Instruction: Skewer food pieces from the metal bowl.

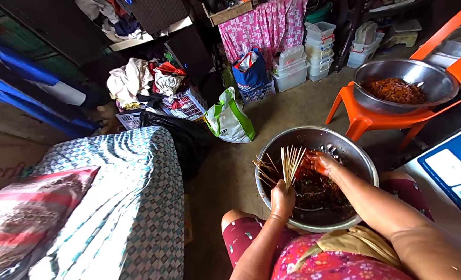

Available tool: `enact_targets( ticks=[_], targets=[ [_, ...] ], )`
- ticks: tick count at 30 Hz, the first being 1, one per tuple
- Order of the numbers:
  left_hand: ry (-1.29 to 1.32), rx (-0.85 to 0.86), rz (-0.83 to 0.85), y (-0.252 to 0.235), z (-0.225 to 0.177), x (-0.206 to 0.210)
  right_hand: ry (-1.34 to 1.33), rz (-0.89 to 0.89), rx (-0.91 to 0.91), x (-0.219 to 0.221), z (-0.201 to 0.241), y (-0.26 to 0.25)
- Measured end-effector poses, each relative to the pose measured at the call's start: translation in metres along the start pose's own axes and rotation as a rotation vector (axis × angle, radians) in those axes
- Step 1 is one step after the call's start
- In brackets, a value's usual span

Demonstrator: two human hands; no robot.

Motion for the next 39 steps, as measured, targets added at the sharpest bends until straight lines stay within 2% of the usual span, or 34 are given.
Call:
enact_targets(
  ticks=[14,20,25,39],
  targets=[
    [0.038,0.082,-0.022,-0.001,0.006,0.002,-0.096,-0.043,-0.019,-0.002,0.003,0.002],
    [-0.003,0.044,0.003,-0.001,0.003,0.002,-0.024,-0.015,-0.035,0.004,0.007,0.010],
    [-0.005,0.035,0.019,-0.001,0.003,0.002,-0.064,-0.042,-0.043,0.002,0.006,0.007],
    [0.031,0.066,0.025,0.000,0.005,0.002,0.073,0.085,0.014,0.000,0.009,0.012]
  ],
)
Point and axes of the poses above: each hand's wrist, its own y-axis away from the middle knuckle, its own x-axis out of the palm, z = x × y, the point moved 3 cm from there along -y, towards the middle knuckle, and after that the axes turned 5 degrees about y, right-handed, at the moved point
